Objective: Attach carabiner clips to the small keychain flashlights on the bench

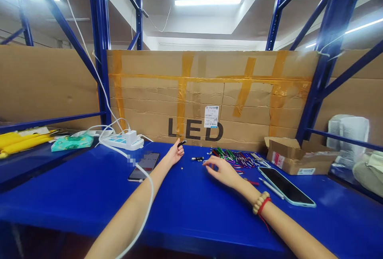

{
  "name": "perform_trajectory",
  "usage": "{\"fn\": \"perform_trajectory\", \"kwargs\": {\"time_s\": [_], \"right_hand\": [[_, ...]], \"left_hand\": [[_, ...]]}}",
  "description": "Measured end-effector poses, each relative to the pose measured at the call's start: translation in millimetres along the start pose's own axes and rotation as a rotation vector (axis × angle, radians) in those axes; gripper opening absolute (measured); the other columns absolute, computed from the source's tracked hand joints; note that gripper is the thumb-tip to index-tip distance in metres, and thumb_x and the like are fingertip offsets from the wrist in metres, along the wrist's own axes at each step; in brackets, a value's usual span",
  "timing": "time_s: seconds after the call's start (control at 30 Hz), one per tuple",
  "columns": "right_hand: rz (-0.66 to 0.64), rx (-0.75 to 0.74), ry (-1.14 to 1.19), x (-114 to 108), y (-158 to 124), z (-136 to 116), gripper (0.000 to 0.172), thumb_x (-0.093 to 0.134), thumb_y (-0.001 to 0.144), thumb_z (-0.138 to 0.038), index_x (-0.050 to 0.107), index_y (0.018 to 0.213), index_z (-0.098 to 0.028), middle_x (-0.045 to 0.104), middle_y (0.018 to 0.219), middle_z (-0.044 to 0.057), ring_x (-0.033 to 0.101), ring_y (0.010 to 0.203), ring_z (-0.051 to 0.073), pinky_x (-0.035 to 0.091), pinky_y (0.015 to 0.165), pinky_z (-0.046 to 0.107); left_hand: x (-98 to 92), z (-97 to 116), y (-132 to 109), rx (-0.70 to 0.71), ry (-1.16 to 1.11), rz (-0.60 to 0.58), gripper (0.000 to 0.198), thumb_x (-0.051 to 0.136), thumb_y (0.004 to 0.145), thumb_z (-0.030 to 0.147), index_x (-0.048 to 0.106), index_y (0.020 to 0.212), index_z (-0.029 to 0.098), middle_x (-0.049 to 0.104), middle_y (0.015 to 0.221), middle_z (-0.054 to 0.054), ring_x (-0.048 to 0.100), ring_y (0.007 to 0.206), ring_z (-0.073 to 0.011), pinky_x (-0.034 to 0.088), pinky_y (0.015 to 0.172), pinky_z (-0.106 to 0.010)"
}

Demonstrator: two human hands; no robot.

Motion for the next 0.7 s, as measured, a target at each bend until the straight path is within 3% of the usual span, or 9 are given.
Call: {"fn": "perform_trajectory", "kwargs": {"time_s": [0.17,0.3,0.43,0.6,0.7], "right_hand": [[-0.060,-0.004,-0.154,31,24,-34,0.025,0.051,0.084,-0.032,0.067,0.099,-0.021,0.065,0.094,0.006,0.058,0.087,0.018,0.038,0.083,0.033],[-0.112,0.045,-0.170,51,44,-46,0.027,0.052,0.085,-0.039,0.069,0.099,-0.023,0.065,0.094,0.006,0.058,0.087,0.018,0.036,0.081,0.034],[-0.140,0.061,-0.145,56,46,-46,0.021,0.053,0.085,-0.034,0.071,0.090,-0.024,0.065,0.093,0.005,0.058,0.087,0.018,0.037,0.077,0.032],[-0.111,-0.020,-0.133,54,34,-49,0.028,0.049,0.088,-0.036,0.065,0.107,-0.024,0.062,0.098,0.006,0.056,0.092,0.018,0.038,0.084,0.034],[-0.122,-0.072,-0.138,56,31,-55,0.027,0.047,0.089,-0.033,0.065,0.107,-0.024,0.060,0.101,0.006,0.054,0.096,0.018,0.037,0.086,0.035]], "left_hand": [[-7.8,4,4,0.016,-0.052,0.085,0.026,0.048,0.087,0.038,0.048,0.073,0.015,0.053,0.055,0.005,0.031,0.034,-0.0020,0.023,0.036,-0.017],[-10.1,6,5,0.057,-0.013,0.080,0.014,0.055,0.084,0.030,0.057,0.085,0.016,0.063,0.073,0.000,0.045,0.045,-0.0037,0.031,0.041,-0.017],[-9.0,6,5,0.086,0.057,0.055,0.011,0.058,0.081,0.018,0.063,0.091,0.017,0.067,0.089,-0.003,0.051,0.052,-0.0043,0.035,0.045,-0.016],[-6.2,2,4,0.086,0.143,0.036,0.026,0.063,0.073,0.007,0.066,0.097,0.018,0.067,0.090,-0.005,0.054,0.054,-0.0049,0.038,0.047,-0.016],[-9.4,-1,-1,0.089,0.227,0.062,0.029,0.065,0.070,0.005,0.066,0.097,0.016,0.067,0.087,-0.006,0.056,0.055,-0.0056,0.039,0.049,-0.017]]}}
Point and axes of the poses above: each hand's wrist, its own y-axis towards the middle knuckle, its own x-axis out of the palm, z = x × y, the point moved 8 cm from there along y, towards the middle knuckle
